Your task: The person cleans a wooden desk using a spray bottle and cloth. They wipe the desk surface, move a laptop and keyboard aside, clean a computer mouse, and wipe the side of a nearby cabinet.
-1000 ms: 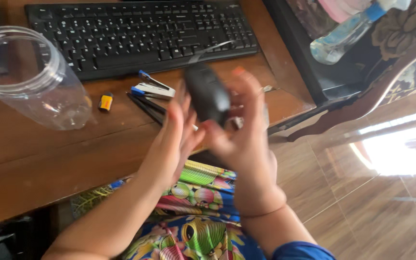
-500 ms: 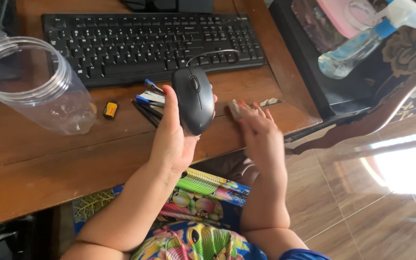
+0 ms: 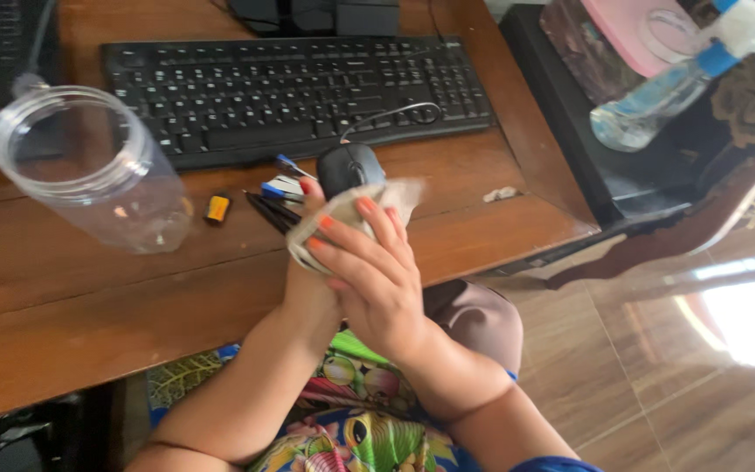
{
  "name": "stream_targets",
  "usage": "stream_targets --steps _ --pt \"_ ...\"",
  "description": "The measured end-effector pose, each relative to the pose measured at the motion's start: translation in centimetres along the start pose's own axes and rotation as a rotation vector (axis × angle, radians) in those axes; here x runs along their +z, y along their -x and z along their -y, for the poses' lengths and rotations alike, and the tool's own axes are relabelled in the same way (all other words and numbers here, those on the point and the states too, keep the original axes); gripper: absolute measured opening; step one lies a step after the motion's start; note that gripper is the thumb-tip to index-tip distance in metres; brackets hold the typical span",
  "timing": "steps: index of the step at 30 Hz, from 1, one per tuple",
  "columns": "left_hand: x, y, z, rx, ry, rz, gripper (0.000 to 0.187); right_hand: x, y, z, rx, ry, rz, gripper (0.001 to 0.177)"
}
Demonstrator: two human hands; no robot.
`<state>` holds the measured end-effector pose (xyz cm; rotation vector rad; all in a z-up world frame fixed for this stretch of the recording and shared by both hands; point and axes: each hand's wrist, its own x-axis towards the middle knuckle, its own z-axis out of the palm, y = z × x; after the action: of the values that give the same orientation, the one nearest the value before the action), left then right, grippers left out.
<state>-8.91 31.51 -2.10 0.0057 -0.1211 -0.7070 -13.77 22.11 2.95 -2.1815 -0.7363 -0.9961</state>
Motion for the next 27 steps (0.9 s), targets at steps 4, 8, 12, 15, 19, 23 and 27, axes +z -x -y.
stream_targets --steps 4,8,12,15,19,23,27 --pt "-2.0 -0.8 1.5 0.333 -0.433 -0.19 0.067 -0.7 0.7 -2.4 0.106 -0.031 -0.095 0.037" --pt "-0.3 -0.8 1.8 0.283 -0.67 -0.34 0.068 -3.1 -1.9 -2.0 0.298 -0.074 -0.126 0.036" --pt "2.3 0.2 1.3 0.103 -0.274 -0.298 0.077 -2.0 -3.4 -0.5 0.057 0.057 0.008 0.029" --pt "2.9 0.8 0.4 -0.039 0.184 -0.192 0.085 -2.0 -1.9 0.3 -0.123 -0.035 0.123 0.023" --pt "1.4 0.4 0.5 0.244 -0.304 -0.176 0.073 -2.1 -0.4 -2.6 -0.12 -0.087 -0.004 0.019" --pt "1.0 -0.1 1.6 0.277 -0.473 -0.163 0.063 -2.8 0.4 -4.8 0.202 0.029 -0.213 0.032" --pt "2.7 0.3 1.7 0.119 -0.587 -0.188 0.067 -2.0 0.7 -5.2 0.38 -0.24 -0.399 0.034"
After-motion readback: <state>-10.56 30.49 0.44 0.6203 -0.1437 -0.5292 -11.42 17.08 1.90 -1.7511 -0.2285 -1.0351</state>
